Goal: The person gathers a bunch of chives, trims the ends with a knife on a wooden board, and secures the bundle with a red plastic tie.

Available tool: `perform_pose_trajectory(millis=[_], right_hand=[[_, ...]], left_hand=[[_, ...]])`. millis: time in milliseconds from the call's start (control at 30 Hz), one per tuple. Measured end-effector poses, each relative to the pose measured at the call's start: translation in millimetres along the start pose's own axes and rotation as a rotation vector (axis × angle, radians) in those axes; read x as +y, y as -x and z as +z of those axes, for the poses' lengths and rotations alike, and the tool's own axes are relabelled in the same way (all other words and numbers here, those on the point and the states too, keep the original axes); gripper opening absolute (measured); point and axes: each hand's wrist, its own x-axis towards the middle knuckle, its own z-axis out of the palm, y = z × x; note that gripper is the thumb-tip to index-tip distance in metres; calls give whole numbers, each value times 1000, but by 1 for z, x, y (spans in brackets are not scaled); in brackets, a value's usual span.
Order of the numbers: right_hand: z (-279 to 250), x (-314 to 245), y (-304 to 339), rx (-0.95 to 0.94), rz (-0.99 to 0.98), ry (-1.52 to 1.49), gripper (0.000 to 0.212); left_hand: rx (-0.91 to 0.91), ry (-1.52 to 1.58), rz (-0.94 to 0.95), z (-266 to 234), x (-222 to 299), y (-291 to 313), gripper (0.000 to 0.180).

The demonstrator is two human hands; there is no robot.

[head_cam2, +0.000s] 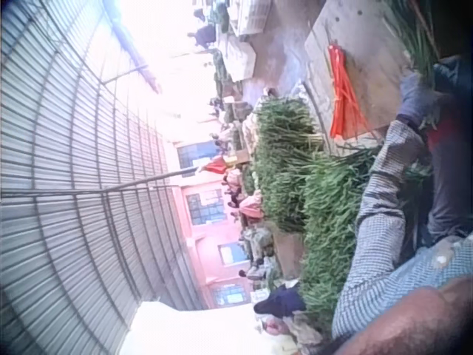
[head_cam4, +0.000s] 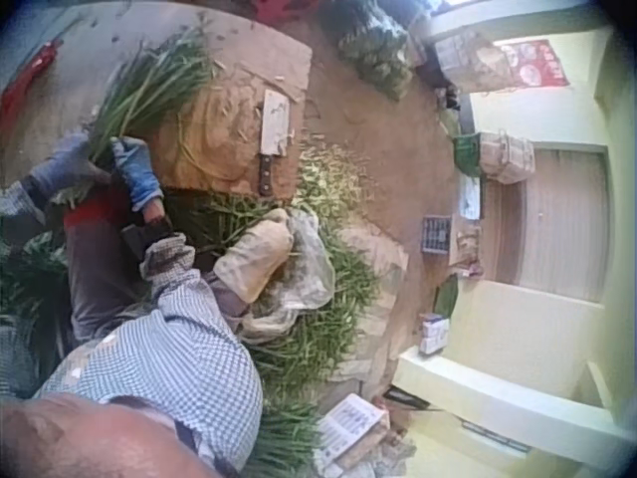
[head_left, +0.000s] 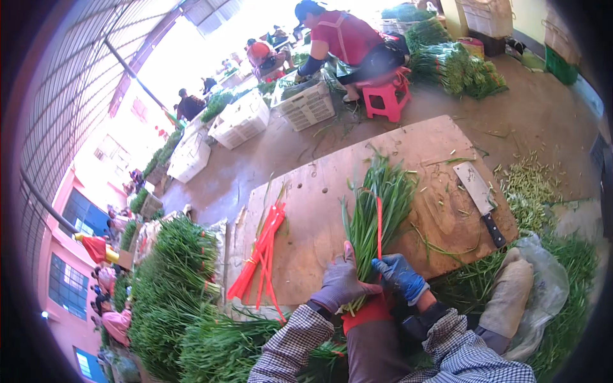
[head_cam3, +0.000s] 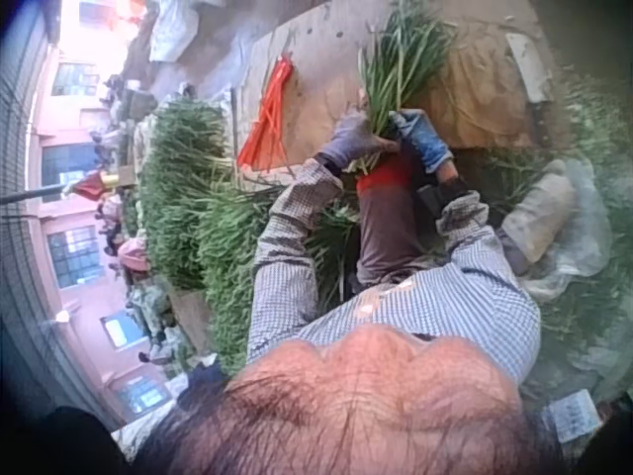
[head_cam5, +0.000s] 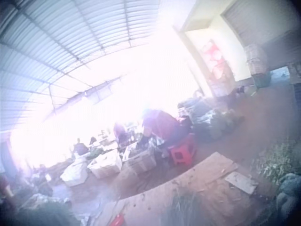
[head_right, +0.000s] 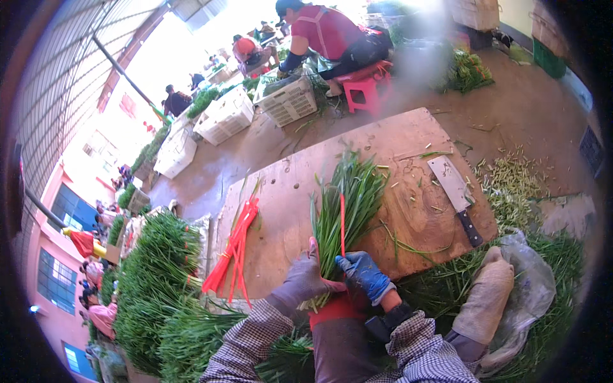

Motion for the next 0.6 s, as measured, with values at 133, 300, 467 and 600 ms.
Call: perform_pose_trajectory(millis=[133, 300, 467, 600], right_hand=[[-1, -14, 4, -68, -20, 4, 29], [-21, 5, 27, 91, -158, -4, 24], [-55, -12, 51, 78, 18, -220, 24], [-71, -31, 73, 149, -19, -139, 28]], left_hand=[[-51, -87, 22, 1, -10, 1, 142], [-137, -43, -28, -2, -7, -6, 138], [-3, 46, -98, 34, -63, -37, 116], [174, 311, -30, 52, -96, -54, 90]])
